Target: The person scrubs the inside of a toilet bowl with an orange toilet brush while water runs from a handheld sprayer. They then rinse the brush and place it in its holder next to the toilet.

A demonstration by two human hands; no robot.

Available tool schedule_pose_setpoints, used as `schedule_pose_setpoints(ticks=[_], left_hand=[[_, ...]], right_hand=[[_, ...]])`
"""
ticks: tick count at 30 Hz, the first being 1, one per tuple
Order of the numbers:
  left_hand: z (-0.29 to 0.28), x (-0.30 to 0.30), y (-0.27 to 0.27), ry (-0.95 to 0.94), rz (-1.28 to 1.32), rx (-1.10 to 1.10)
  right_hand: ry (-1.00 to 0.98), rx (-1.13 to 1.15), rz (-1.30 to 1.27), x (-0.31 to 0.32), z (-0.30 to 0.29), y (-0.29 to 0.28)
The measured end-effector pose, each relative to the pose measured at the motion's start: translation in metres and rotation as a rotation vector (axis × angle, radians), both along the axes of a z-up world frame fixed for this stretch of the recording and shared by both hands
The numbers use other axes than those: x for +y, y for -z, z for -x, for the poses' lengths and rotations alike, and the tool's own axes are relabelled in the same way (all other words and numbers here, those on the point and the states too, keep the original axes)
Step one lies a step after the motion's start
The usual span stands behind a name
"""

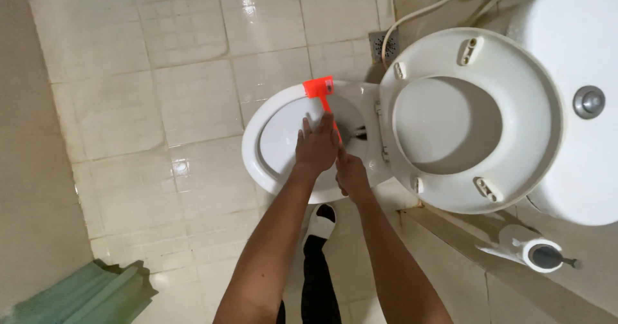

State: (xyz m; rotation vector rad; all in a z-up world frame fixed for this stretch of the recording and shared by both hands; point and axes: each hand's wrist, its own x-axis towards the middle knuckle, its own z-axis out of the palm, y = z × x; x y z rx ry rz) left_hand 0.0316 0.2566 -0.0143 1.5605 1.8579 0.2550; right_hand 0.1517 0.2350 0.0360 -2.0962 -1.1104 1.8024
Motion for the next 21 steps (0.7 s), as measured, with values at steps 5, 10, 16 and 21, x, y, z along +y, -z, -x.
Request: schedule_pose_setpoints(ticks=[5, 10, 16, 21], left_hand=[[-0.053, 0.014, 0.002, 0.090, -0.020, 0.034], [-0.078, 0.015, 0.016, 0.147, -0.117, 0.020], [-0.040, 0.016, -0.017, 0.098, 0.133, -0.002], [0.008, -0.006, -0.023, -0.040, 0.137, 0.039]], right_hand=[[0.115, 0.041, 0.032, 0.002, -0.047, 0.006], [0.157, 0.026, 0.059, 0.003, -0.067, -0.002], [0.051, 0.139, 0.014, 0.005, -0.049, 0.014], [-0.082, -0.002, 0.048, 0.006, 0.001, 0.013]])
